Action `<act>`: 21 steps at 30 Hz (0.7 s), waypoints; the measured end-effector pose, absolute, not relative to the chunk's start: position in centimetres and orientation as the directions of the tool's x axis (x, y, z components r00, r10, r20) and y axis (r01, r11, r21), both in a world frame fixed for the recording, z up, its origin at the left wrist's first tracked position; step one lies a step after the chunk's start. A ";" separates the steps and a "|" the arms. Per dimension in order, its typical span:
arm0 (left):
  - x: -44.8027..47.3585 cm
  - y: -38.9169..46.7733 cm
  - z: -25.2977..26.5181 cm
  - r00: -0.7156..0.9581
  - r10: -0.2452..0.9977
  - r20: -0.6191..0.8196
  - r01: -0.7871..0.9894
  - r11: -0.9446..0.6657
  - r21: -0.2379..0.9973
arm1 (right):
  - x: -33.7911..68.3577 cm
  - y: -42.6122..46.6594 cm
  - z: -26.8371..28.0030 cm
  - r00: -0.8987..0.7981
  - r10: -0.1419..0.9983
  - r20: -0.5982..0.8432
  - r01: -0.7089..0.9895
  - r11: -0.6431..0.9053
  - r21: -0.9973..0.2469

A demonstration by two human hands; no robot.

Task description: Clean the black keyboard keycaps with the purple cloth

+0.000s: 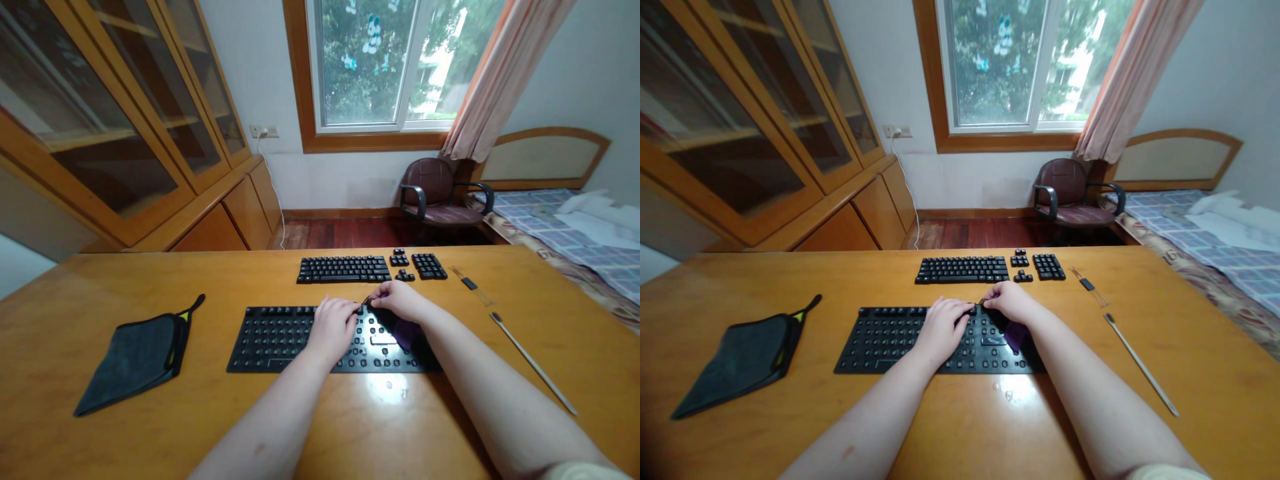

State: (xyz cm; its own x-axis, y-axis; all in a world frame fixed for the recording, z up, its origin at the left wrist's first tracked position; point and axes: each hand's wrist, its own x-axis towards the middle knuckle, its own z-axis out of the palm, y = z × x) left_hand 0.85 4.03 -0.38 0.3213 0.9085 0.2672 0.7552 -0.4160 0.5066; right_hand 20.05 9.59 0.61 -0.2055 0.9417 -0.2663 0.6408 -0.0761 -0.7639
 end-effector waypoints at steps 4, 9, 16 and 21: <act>0.8 4.1 -0.4 0.322 0.907 0.271 0.747 -0.420 0.516 | 20.1 9.7 0.2 -0.222 0.938 -0.265 0.643 -0.063 -0.764; 0.8 4.1 -0.5 0.320 0.908 0.270 0.755 -0.417 0.506 | 20.2 9.7 0.0 -0.231 0.936 -0.266 0.632 -0.064 -0.772; 0.8 4.1 -0.6 0.324 0.904 0.279 0.755 -0.425 0.500 | 20.1 9.6 0.4 -0.245 0.929 -0.277 0.632 -0.063 -0.772; 0.8 4.1 -0.6 0.326 0.901 0.286 0.752 -0.431 0.499 | 19.9 9.4 0.5 -0.252 0.930 -0.267 0.646 -0.044 -0.762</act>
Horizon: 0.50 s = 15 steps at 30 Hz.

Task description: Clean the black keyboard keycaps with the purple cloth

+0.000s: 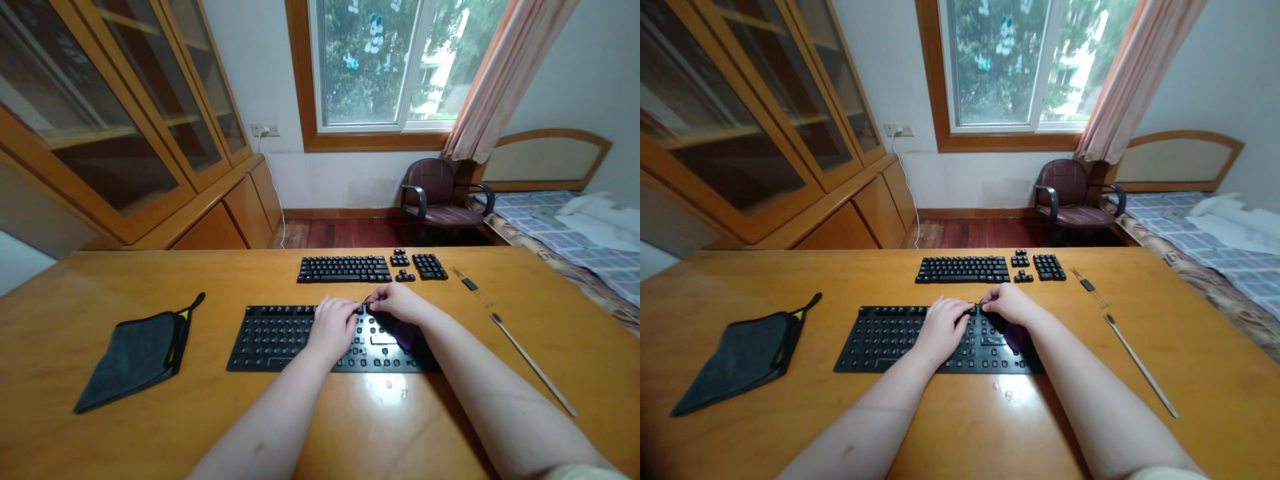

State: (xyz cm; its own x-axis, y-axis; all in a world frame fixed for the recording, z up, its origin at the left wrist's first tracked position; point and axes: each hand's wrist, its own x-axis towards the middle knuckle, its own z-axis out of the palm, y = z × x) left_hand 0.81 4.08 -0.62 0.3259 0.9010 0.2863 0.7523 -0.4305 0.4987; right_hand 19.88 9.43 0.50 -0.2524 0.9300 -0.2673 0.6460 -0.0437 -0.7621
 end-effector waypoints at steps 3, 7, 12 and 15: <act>0.9 4.1 -0.5 0.326 0.901 0.286 0.752 -0.431 0.499 | 19.8 9.4 0.4 -0.253 0.931 -0.262 0.660 -0.032 -0.751; 0.9 4.0 -0.4 0.326 0.903 0.281 0.750 -0.428 0.504 | 19.5 9.2 0.4 -0.248 0.939 -0.240 0.703 0.004 -0.711; 0.8 4.0 -0.4 0.321 0.904 0.283 0.750 -0.425 0.507 | 19.1 8.6 1.1 -0.260 0.950 -0.175 0.794 0.107 -0.598; 0.8 4.0 -0.5 0.318 0.905 0.283 0.751 -0.423 0.508 | 18.9 8.4 1.5 -0.252 0.952 -0.176 0.836 0.123 -0.535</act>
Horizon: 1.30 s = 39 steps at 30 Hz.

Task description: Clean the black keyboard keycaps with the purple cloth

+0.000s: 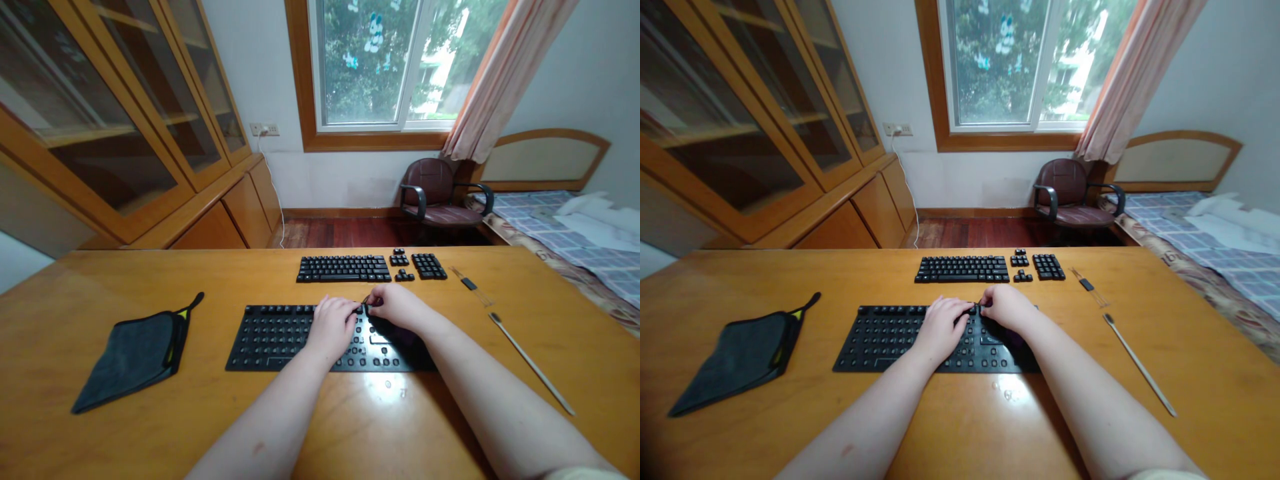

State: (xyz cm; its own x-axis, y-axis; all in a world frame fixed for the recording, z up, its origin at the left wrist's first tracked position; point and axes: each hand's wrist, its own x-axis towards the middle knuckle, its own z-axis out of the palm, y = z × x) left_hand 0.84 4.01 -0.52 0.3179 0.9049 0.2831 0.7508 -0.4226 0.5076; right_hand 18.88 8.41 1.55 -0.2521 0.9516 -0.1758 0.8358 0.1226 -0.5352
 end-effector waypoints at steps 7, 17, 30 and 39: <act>0.9 4.1 -0.6 0.315 0.905 0.287 0.751 -0.423 0.507 | 18.9 8.6 1.6 -0.231 0.953 -0.194 0.881 0.120 -0.457; 1.0 4.1 -0.5 0.315 0.912 0.263 0.759 -0.409 0.507 | 18.5 8.4 1.0 -0.218 0.955 -0.202 0.887 0.108 -0.450; 0.9 4.2 -0.6 0.315 0.905 0.285 0.751 -0.422 0.508 | 18.7 7.7 2.9 -0.206 0.963 -0.175 0.893 0.111 -0.437; 0.8 4.1 -0.7 0.311 0.906 0.286 0.735 -0.421 0.531 | 25.2 13.8 7.9 0.128 0.992 0.019 0.959 -0.119 -0.258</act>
State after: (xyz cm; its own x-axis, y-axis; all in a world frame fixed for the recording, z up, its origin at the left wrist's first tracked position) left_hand 0.81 4.13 -0.65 0.3114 0.9061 0.2863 0.7354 -0.4206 0.5314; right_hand 25.24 13.77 7.87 0.1280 0.9916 0.0194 0.9588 -0.1188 -0.2580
